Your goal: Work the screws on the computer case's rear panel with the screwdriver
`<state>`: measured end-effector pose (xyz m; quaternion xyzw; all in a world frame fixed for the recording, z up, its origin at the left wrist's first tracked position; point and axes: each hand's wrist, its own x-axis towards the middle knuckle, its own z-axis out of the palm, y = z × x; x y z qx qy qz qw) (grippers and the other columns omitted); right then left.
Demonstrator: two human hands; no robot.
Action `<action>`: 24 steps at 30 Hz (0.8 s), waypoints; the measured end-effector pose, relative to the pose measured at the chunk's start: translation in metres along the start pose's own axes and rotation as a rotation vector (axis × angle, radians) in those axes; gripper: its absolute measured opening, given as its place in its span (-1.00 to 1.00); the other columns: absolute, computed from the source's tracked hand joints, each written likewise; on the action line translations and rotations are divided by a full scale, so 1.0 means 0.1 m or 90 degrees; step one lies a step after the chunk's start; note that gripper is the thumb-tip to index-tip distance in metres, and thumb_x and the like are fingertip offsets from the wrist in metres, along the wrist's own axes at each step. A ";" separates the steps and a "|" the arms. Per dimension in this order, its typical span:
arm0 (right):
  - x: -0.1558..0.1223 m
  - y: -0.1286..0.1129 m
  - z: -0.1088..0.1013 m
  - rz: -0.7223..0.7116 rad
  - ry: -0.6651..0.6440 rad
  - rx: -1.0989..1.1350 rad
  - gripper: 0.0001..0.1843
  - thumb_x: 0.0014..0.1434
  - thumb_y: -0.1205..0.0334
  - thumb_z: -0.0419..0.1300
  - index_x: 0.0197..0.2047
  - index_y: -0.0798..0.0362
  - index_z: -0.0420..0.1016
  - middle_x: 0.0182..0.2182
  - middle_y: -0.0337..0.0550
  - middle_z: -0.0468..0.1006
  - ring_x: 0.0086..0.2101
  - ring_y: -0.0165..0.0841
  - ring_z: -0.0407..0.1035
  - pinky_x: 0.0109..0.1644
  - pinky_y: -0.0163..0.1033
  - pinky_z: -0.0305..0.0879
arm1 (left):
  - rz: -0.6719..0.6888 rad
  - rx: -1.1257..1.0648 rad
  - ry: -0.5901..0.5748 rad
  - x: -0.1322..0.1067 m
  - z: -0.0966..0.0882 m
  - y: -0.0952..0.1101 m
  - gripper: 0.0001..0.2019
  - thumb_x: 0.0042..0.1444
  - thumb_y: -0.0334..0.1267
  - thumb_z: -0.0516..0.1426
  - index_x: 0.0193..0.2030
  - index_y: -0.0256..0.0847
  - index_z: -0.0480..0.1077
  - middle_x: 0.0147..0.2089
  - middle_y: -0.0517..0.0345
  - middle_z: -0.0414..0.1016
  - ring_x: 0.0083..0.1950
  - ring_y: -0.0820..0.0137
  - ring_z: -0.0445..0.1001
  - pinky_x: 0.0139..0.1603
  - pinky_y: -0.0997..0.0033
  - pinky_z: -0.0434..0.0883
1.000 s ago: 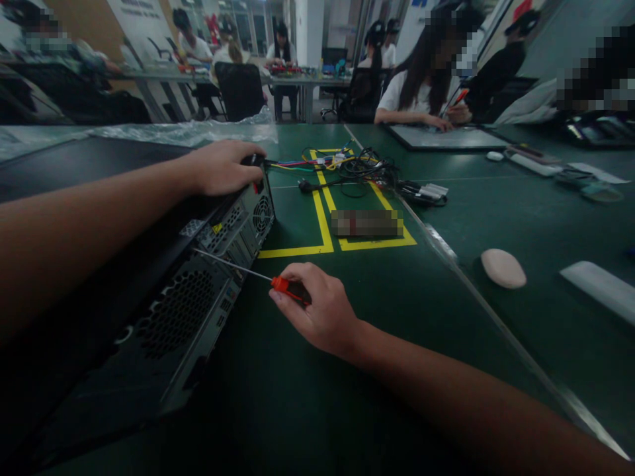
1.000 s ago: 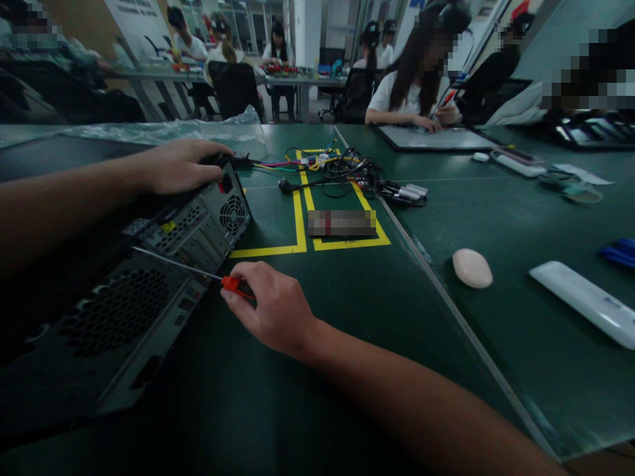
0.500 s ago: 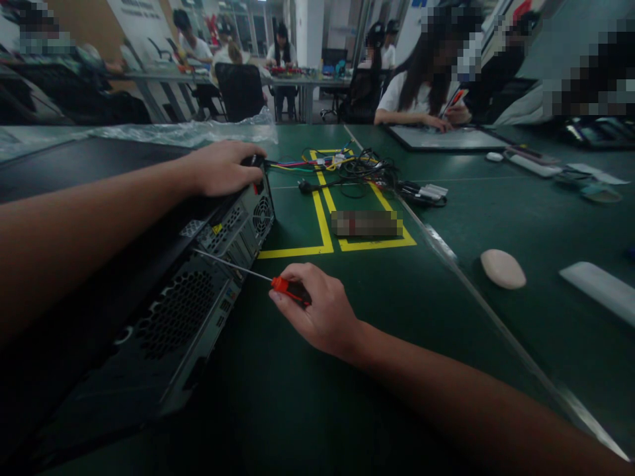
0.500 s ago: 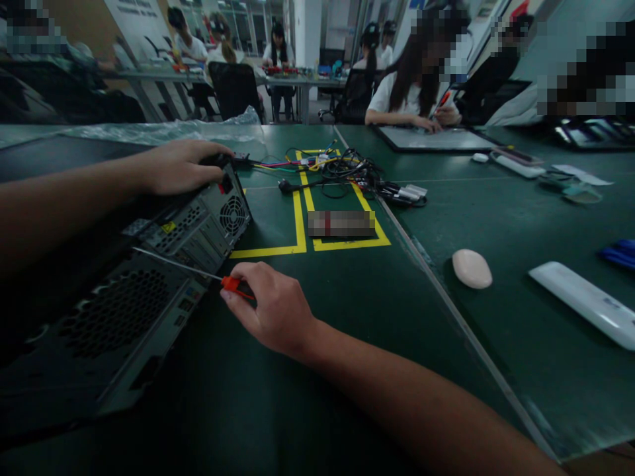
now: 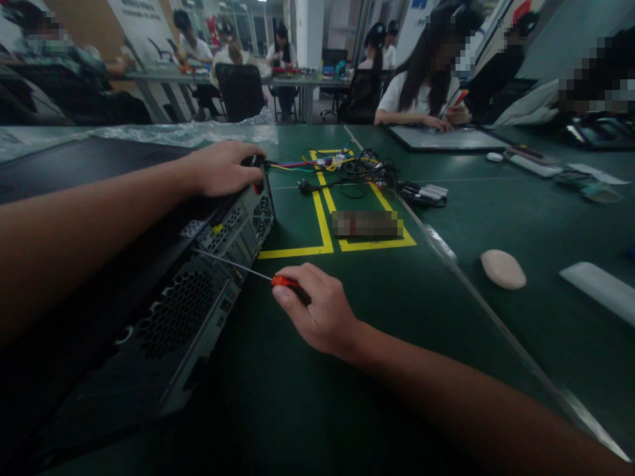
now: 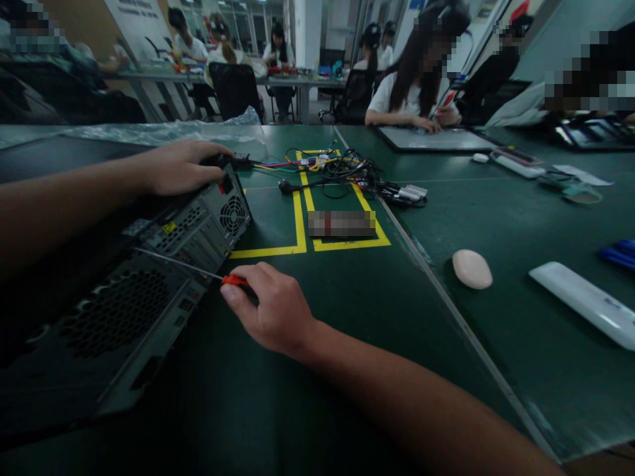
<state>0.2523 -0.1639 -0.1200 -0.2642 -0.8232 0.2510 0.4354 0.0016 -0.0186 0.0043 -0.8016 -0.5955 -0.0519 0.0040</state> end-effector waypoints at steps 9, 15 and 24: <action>-0.02 0.02 0.02 -0.002 0.024 0.011 -0.79 0.41 0.09 0.26 0.01 0.01 0.46 -0.18 -0.15 0.65 -0.24 -0.35 0.55 -0.09 -0.22 0.50 | -0.007 0.010 0.003 -0.01 -0.01 0.02 -0.27 0.24 0.03 -0.05 0.44 -0.37 0.35 0.33 -0.29 0.47 0.32 -0.11 0.43 0.37 -0.08 0.32; 0.00 0.03 0.03 -0.021 0.025 0.004 -0.81 0.43 0.12 0.24 0.01 0.03 0.46 -0.18 -0.14 0.64 -0.23 -0.36 0.54 -0.09 -0.22 0.51 | -0.007 0.014 0.002 0.00 0.00 0.00 -0.24 0.24 0.05 -0.07 0.45 -0.42 0.34 0.36 -0.32 0.44 0.35 -0.11 0.41 0.40 -0.07 0.29; -0.02 0.03 0.03 -0.005 0.016 0.002 -0.80 0.44 0.09 0.23 0.01 0.02 0.46 -0.19 -0.14 0.63 -0.23 -0.34 0.54 -0.10 -0.21 0.50 | -0.009 0.002 0.006 0.00 0.00 0.00 -0.24 0.23 0.04 -0.05 0.45 -0.39 0.34 0.36 -0.30 0.45 0.35 -0.13 0.41 0.39 -0.09 0.30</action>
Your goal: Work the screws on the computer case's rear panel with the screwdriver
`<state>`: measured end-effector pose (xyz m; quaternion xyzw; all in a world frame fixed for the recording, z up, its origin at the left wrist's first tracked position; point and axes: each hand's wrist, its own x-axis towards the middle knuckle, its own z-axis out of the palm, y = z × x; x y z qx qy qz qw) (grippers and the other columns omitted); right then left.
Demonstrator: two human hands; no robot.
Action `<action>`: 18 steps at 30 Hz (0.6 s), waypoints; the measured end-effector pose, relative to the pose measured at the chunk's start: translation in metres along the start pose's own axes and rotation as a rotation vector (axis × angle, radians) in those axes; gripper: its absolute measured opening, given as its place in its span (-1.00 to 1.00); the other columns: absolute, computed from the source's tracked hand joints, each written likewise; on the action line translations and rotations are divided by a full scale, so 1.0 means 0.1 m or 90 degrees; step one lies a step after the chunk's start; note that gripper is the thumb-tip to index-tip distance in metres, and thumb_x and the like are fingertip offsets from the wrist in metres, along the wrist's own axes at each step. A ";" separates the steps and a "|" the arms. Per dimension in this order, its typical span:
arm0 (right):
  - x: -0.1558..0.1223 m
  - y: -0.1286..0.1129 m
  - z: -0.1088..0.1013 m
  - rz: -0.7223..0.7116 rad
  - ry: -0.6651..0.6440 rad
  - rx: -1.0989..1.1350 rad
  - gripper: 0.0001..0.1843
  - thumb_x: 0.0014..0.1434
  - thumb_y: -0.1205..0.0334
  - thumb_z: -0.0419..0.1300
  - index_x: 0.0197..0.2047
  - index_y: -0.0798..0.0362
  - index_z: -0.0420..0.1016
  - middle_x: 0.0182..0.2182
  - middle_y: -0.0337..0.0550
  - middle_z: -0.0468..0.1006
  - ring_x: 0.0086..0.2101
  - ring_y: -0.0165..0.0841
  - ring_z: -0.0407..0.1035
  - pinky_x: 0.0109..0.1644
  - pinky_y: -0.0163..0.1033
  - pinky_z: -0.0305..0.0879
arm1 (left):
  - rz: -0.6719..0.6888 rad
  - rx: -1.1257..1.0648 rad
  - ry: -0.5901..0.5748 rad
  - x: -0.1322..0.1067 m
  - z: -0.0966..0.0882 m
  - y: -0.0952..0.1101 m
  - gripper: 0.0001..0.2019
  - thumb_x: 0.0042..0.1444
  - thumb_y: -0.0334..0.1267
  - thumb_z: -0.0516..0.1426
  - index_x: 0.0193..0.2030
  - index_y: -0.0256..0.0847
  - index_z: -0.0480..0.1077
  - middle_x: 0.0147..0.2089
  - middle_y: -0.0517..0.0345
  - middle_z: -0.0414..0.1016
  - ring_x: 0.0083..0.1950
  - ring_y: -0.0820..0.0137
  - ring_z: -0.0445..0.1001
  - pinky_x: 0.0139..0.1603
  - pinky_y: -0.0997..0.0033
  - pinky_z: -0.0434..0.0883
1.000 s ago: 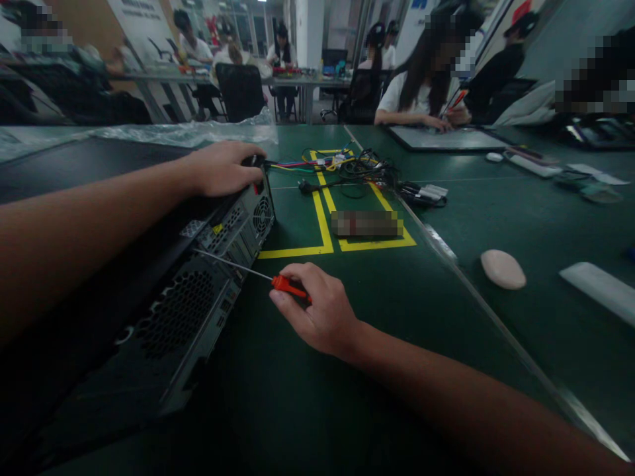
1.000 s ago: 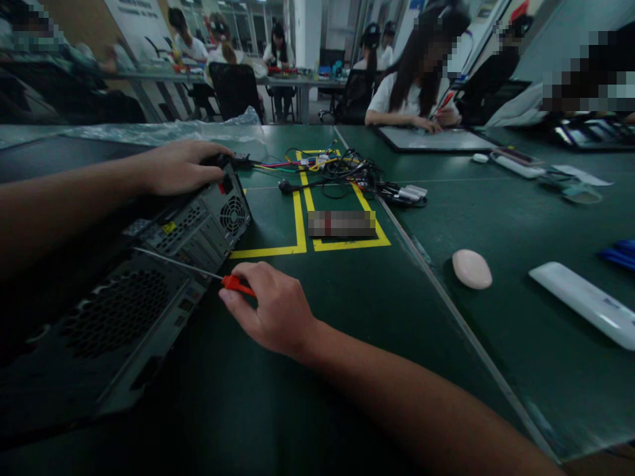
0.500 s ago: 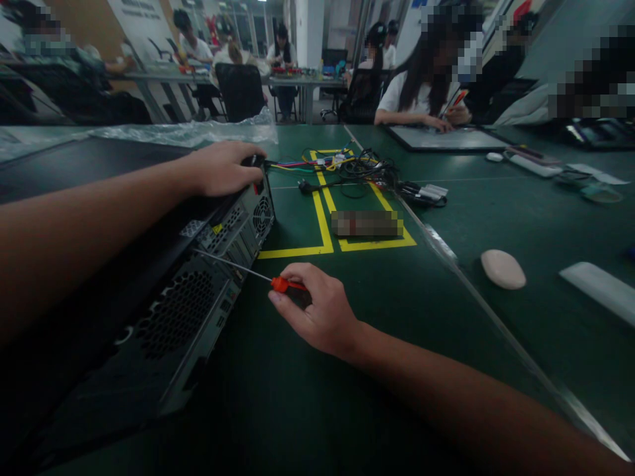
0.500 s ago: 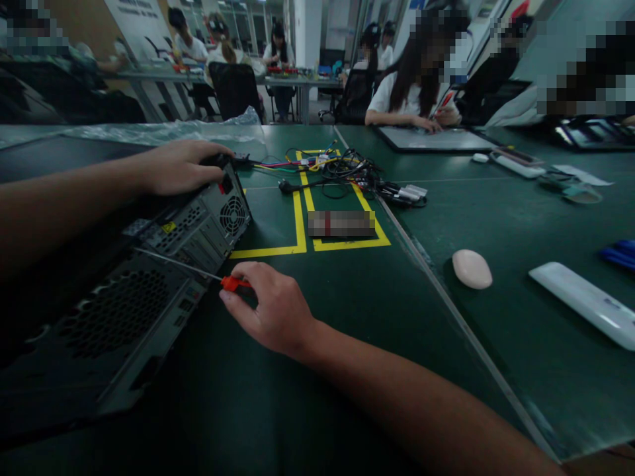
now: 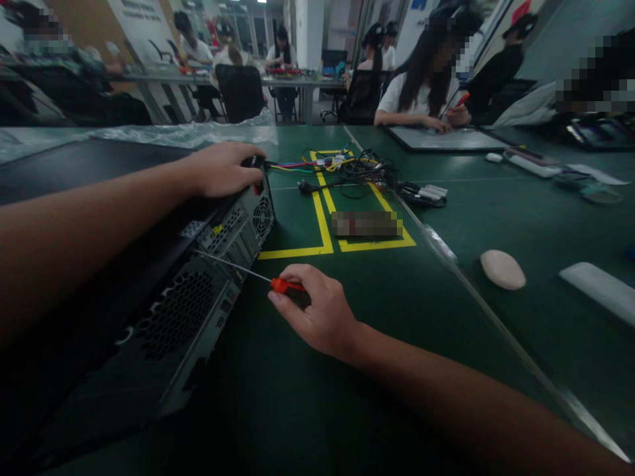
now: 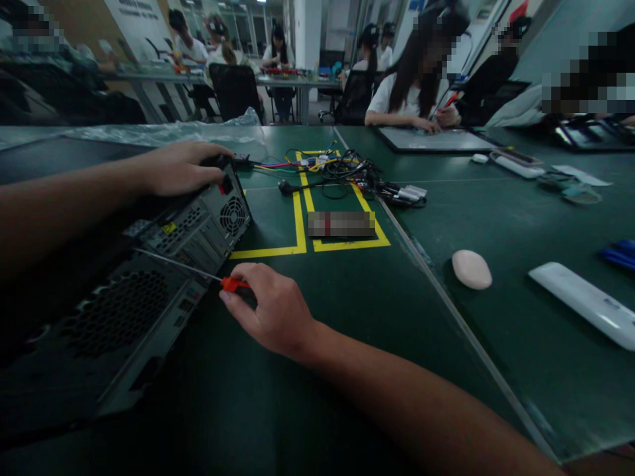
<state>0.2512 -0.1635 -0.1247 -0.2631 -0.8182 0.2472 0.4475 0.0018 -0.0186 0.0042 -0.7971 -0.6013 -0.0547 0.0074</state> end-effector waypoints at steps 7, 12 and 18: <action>0.00 0.00 -0.01 0.006 -0.007 0.003 -0.80 0.44 0.09 0.23 0.02 0.02 0.46 -0.18 -0.15 0.63 -0.22 -0.35 0.54 -0.09 -0.21 0.49 | -0.001 -0.002 -0.005 0.02 0.00 -0.02 -0.25 0.22 0.04 -0.04 0.46 -0.35 0.34 0.38 -0.24 0.43 0.35 -0.09 0.40 0.40 -0.06 0.29; 0.01 -0.01 0.00 -0.007 0.002 0.006 -0.81 0.44 0.11 0.23 0.01 0.04 0.46 -0.18 -0.14 0.63 -0.22 -0.36 0.54 -0.09 -0.24 0.49 | 0.003 0.005 -0.007 0.02 0.01 -0.03 -0.24 0.22 0.06 -0.05 0.44 -0.37 0.35 0.34 -0.27 0.46 0.32 -0.08 0.42 0.38 -0.04 0.31; 0.01 -0.01 -0.02 -0.005 -0.005 0.005 -0.80 0.44 0.11 0.24 0.01 0.04 0.46 -0.18 -0.14 0.63 -0.23 -0.36 0.54 -0.11 -0.23 0.49 | 0.009 -0.004 -0.006 0.02 0.00 -0.04 -0.23 0.22 0.08 -0.03 0.46 -0.34 0.33 0.38 -0.24 0.43 0.36 -0.09 0.38 0.41 -0.05 0.27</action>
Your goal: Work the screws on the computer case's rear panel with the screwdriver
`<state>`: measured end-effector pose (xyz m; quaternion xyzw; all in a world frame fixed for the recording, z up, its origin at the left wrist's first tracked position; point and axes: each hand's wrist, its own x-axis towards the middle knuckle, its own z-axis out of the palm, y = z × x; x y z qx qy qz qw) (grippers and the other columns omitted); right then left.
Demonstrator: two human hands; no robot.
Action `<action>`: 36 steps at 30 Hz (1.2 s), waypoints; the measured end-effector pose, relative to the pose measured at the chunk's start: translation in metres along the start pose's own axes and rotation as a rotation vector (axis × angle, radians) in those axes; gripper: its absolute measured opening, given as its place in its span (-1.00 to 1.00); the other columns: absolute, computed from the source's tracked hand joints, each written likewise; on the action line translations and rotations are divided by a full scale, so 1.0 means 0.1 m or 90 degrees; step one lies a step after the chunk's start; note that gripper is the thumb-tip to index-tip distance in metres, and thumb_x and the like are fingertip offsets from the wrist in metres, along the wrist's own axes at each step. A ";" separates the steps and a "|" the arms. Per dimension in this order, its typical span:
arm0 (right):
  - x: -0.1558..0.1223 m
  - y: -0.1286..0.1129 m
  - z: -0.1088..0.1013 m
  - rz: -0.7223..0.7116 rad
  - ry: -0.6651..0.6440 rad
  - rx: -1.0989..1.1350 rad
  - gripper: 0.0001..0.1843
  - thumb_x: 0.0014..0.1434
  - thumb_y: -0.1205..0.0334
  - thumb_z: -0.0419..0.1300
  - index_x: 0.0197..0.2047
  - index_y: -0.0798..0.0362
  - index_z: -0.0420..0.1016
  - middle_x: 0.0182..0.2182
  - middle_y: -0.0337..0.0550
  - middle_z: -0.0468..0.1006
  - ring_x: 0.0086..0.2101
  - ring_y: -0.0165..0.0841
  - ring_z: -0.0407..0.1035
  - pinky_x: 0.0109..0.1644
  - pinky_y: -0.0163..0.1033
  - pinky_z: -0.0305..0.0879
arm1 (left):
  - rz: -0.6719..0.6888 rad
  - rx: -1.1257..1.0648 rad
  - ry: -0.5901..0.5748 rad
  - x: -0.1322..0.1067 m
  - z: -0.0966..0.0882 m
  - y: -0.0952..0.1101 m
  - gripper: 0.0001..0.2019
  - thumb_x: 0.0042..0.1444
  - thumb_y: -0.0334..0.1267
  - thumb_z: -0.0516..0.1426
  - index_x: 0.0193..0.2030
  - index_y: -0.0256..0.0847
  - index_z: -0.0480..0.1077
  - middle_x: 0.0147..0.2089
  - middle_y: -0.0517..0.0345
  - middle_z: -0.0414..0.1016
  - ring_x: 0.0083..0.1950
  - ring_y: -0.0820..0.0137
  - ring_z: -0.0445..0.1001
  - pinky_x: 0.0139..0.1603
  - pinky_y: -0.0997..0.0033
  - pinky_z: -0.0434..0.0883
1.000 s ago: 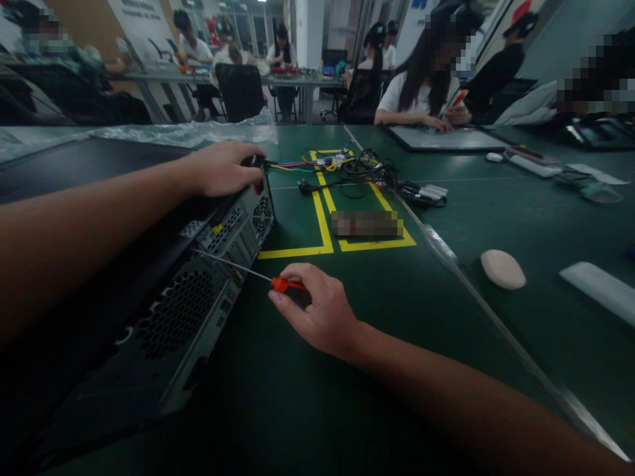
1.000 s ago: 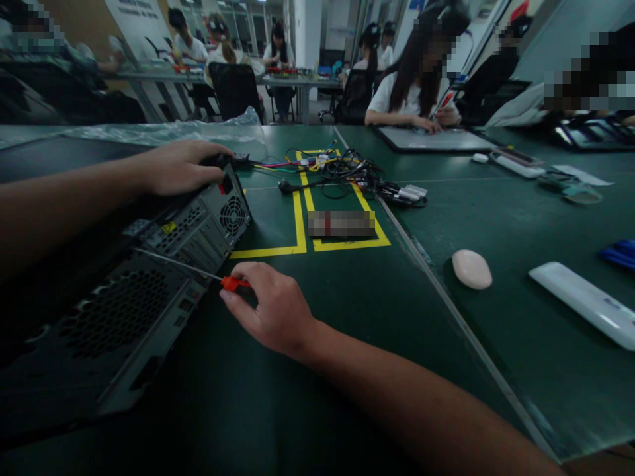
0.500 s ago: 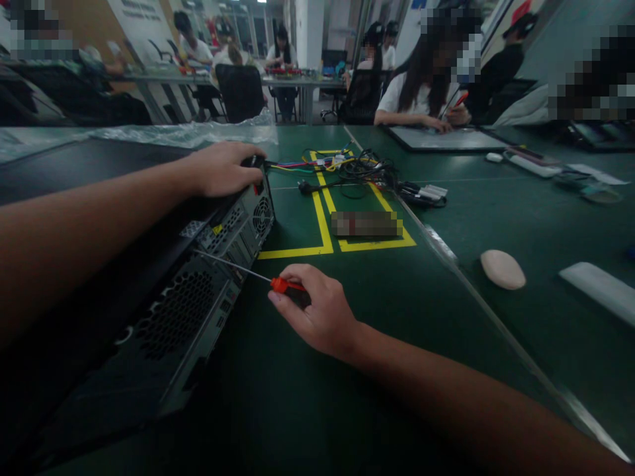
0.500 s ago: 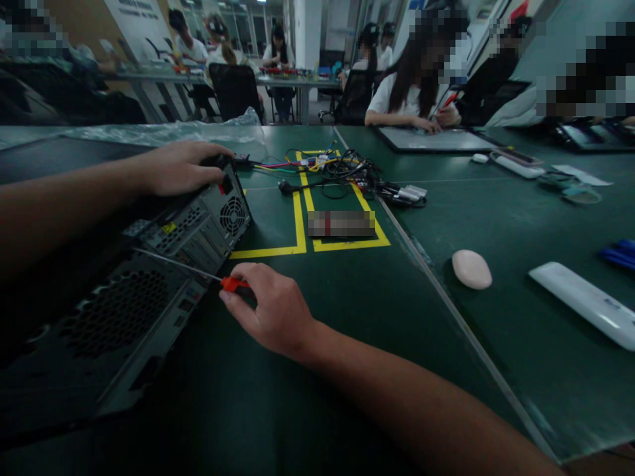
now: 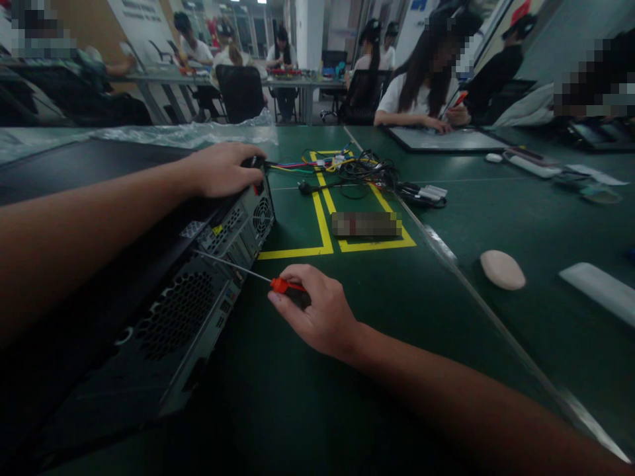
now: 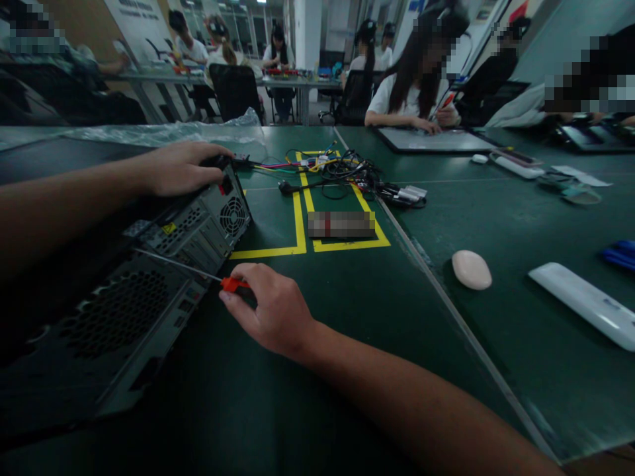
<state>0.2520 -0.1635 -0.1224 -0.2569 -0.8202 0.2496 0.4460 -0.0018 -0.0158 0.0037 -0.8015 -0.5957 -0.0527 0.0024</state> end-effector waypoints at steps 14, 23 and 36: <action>0.00 -0.01 0.00 0.001 0.004 -0.001 -0.77 0.44 0.06 0.23 0.01 0.03 0.48 -0.19 -0.14 0.63 -0.26 -0.36 0.52 -0.13 -0.23 0.48 | -0.008 -0.007 -0.007 -0.04 -0.02 0.05 -0.24 0.24 0.07 -0.04 0.47 -0.35 0.32 0.41 -0.25 0.42 0.37 -0.07 0.38 0.42 -0.04 0.26; 0.02 -0.03 -0.02 0.000 -0.002 -0.034 -0.71 0.51 0.06 0.13 -0.01 0.09 0.56 -0.21 -0.08 0.63 -0.24 -0.33 0.51 -0.10 -0.21 0.46 | -0.012 -0.002 -0.001 -0.02 -0.01 0.03 -0.26 0.24 0.07 -0.03 0.47 -0.28 0.32 0.41 -0.17 0.43 0.38 -0.05 0.37 0.42 -0.02 0.26; 0.01 0.00 0.01 -0.012 -0.004 -0.009 -0.83 0.43 0.13 0.22 -0.01 0.02 0.44 -0.19 -0.15 0.63 -0.25 -0.36 0.54 -0.16 -0.24 0.49 | -0.011 -0.027 0.005 0.01 0.01 -0.02 -0.22 0.15 0.11 0.02 0.46 -0.20 0.36 0.37 -0.10 0.47 0.37 -0.09 0.39 0.41 -0.01 0.27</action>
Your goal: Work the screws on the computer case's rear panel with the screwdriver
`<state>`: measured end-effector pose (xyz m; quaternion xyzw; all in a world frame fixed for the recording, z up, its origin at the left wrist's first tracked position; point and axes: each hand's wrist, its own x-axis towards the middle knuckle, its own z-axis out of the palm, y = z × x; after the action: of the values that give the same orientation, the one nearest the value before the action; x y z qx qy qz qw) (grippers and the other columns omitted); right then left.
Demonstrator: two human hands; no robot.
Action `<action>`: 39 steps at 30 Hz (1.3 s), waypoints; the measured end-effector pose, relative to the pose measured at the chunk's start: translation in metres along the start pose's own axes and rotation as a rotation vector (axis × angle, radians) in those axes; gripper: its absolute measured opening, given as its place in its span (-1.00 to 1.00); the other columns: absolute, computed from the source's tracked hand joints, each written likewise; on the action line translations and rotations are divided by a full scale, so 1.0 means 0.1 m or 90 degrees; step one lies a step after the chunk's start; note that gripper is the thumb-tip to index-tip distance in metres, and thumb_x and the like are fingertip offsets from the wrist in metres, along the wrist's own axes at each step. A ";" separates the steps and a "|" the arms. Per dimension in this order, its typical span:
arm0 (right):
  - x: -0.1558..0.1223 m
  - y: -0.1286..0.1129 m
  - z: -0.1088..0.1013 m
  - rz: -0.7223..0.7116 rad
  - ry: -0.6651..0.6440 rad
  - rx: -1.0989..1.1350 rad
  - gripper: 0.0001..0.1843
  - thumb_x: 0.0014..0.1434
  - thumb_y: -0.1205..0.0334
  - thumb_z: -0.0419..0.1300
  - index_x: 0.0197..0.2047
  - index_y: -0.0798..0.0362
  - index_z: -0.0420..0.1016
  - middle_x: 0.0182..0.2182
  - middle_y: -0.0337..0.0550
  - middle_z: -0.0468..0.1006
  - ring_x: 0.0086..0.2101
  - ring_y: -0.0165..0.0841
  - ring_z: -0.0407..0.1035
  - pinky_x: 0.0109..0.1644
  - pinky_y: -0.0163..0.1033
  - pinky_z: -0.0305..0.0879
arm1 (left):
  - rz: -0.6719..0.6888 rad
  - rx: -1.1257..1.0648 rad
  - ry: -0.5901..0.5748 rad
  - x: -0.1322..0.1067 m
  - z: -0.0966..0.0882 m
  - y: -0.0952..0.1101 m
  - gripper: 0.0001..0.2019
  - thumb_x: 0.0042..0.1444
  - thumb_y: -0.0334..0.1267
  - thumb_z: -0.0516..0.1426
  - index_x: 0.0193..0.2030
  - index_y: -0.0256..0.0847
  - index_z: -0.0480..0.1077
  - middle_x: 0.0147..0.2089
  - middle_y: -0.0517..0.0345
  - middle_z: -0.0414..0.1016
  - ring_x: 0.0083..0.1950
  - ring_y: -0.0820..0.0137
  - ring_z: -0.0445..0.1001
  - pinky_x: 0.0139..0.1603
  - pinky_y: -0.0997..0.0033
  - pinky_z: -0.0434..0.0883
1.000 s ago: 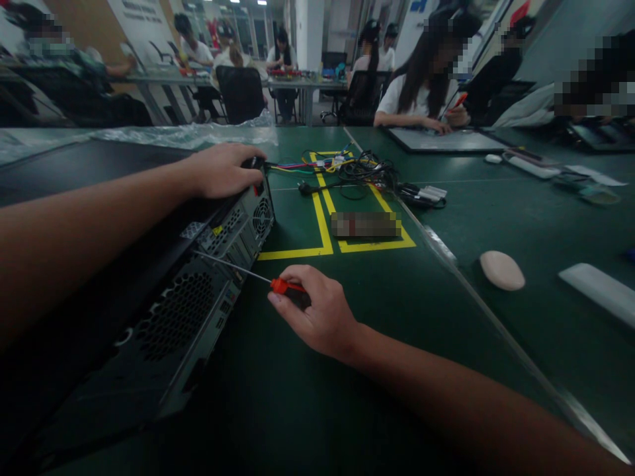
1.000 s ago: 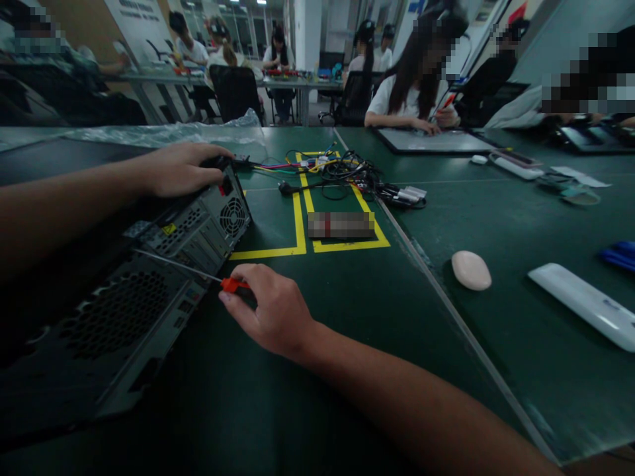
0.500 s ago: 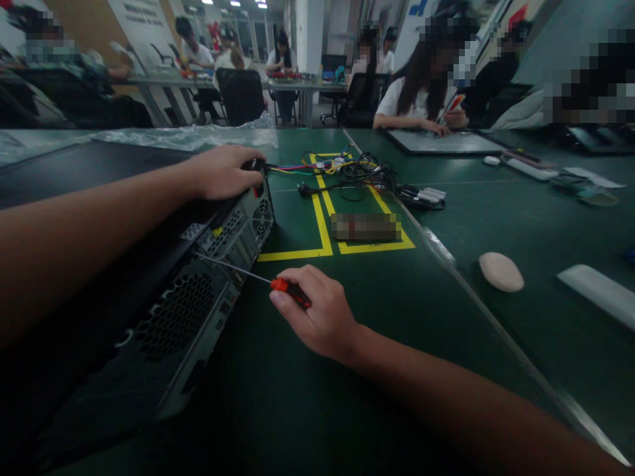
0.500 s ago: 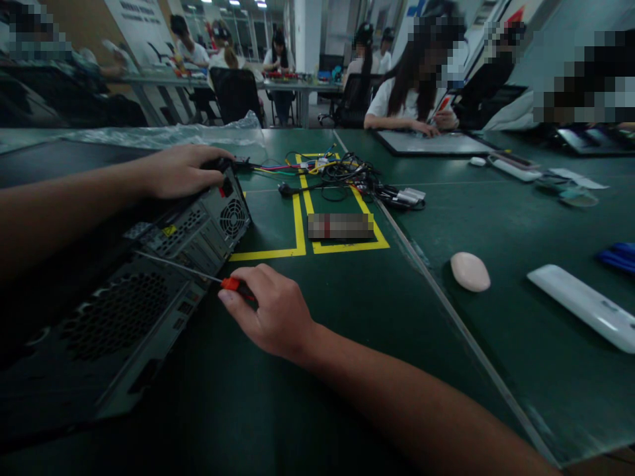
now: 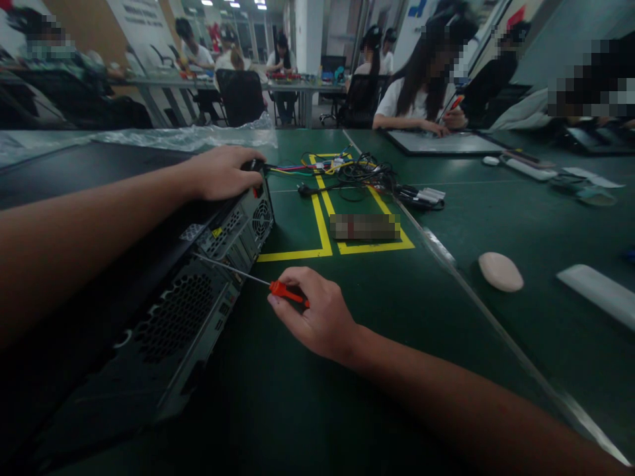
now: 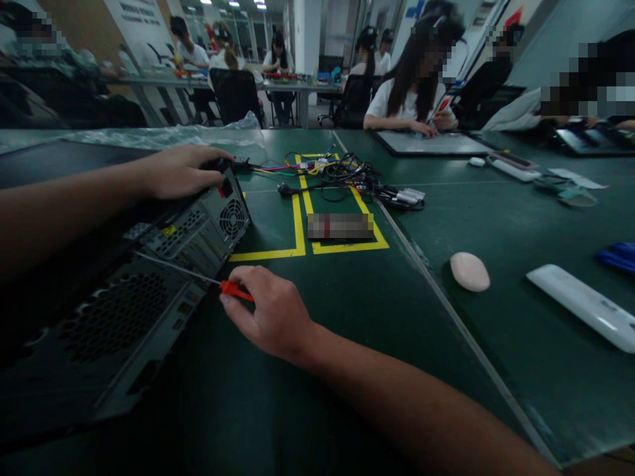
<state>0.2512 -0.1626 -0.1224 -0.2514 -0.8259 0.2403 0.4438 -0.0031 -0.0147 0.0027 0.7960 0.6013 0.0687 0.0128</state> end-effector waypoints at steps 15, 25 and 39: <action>-0.01 0.00 0.00 0.008 -0.004 -0.007 -0.83 0.44 0.11 0.20 0.00 0.01 0.44 -0.19 -0.15 0.61 -0.25 -0.35 0.52 -0.12 -0.20 0.50 | 0.002 0.013 -0.006 0.00 -0.01 0.01 -0.20 0.17 0.11 0.00 0.47 -0.30 0.34 0.38 -0.20 0.44 0.37 -0.15 0.39 0.41 -0.05 0.28; 0.00 0.00 -0.01 0.006 -0.004 -0.003 -0.81 0.44 0.10 0.21 0.01 0.02 0.44 -0.18 -0.14 0.62 -0.24 -0.35 0.52 -0.11 -0.22 0.49 | 0.007 0.025 -0.010 -0.03 -0.03 0.06 -0.20 0.19 0.11 -0.03 0.47 -0.35 0.32 0.41 -0.24 0.42 0.36 -0.11 0.38 0.42 -0.06 0.27; -0.01 0.00 0.00 -0.005 0.004 0.006 -0.83 0.43 0.14 0.23 0.00 0.03 0.44 -0.19 -0.14 0.61 -0.25 -0.35 0.51 -0.14 -0.22 0.47 | 0.003 -0.010 0.006 0.02 0.02 -0.03 -0.25 0.15 0.11 0.04 0.44 -0.16 0.40 0.34 -0.10 0.51 0.35 -0.19 0.40 0.41 -0.10 0.31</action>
<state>0.2518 -0.1630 -0.1227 -0.2469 -0.8244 0.2419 0.4482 -0.0051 -0.0116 0.0005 0.7969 0.5989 0.0774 0.0160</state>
